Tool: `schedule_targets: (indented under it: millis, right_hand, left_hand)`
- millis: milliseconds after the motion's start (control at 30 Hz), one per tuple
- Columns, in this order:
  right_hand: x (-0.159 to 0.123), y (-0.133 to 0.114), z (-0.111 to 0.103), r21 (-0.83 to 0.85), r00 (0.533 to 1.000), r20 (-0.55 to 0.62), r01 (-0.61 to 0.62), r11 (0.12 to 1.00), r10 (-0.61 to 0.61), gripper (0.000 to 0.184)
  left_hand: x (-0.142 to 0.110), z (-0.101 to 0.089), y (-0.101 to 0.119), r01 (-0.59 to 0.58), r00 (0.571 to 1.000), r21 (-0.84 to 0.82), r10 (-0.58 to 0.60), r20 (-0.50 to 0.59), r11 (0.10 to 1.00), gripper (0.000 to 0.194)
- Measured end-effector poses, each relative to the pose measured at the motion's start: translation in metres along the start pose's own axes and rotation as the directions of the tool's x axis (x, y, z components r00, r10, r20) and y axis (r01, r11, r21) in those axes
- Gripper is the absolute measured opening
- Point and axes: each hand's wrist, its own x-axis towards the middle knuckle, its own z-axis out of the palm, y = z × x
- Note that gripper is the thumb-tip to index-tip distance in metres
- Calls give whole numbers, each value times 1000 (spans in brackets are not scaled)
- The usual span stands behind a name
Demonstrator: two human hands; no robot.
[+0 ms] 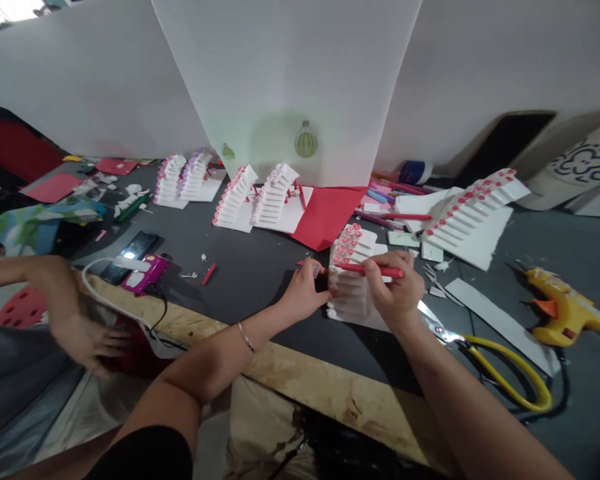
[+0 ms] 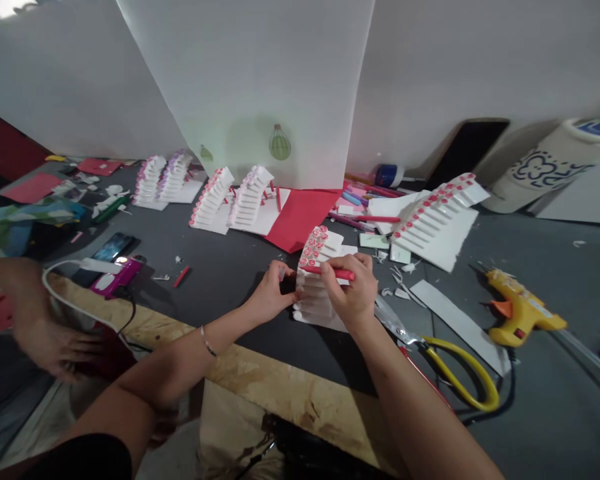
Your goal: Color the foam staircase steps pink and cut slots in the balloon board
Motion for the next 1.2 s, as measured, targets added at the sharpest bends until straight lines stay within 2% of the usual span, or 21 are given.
schedule_targets:
  millis: [100,267,433,600,733,800,900,967,1100,1200]
  right_hand:
    - [0,-1,0,14,998,41,37,999,-38,24]
    - [-1,2,0,-19,998,-49,-31,999,30,29]
    - [0,0,0,-16,1000,2,-9,1000,9,26]
    - [0,0,0,5,999,-48,-13,1000,13,29]
    - [2,-1,0,36,1000,11,20,999,-20,22]
    - [2,-2,-1,17,999,27,29,999,-30,25]
    - [3,-3,-1,-15,1000,-12,-8,1000,8,32]
    - [3,-3,-1,-12,1000,-16,-19,1000,19,30]
    - [3,-3,0,17,999,29,41,999,-41,26]
    - [2,-2,0,1,1000,2,2,1000,-2,31]
  left_hand:
    - [0,-1,0,2,1000,-15,-2,1,1000,44]
    - [-1,-2,1,3,1000,-23,-3,0,1000,44]
    - [-1,-1,0,-3,1000,-44,3,8,999,43]
    - [0,-2,0,-9,1000,-28,9,5,1000,44]
    - [0,-3,1,5,1000,-13,-5,-5,1000,42]
    - [0,-3,2,5,1000,-7,-5,-2,1000,42]
    - [1,-2,1,4,1000,0,-4,-1,1000,44]
    - [1,-2,0,5,1000,-2,-5,-1,1000,44]
    - [1,-2,0,-6,1000,-39,6,3,999,43]
    - [1,-2,0,-7,1000,-46,8,10,999,43]
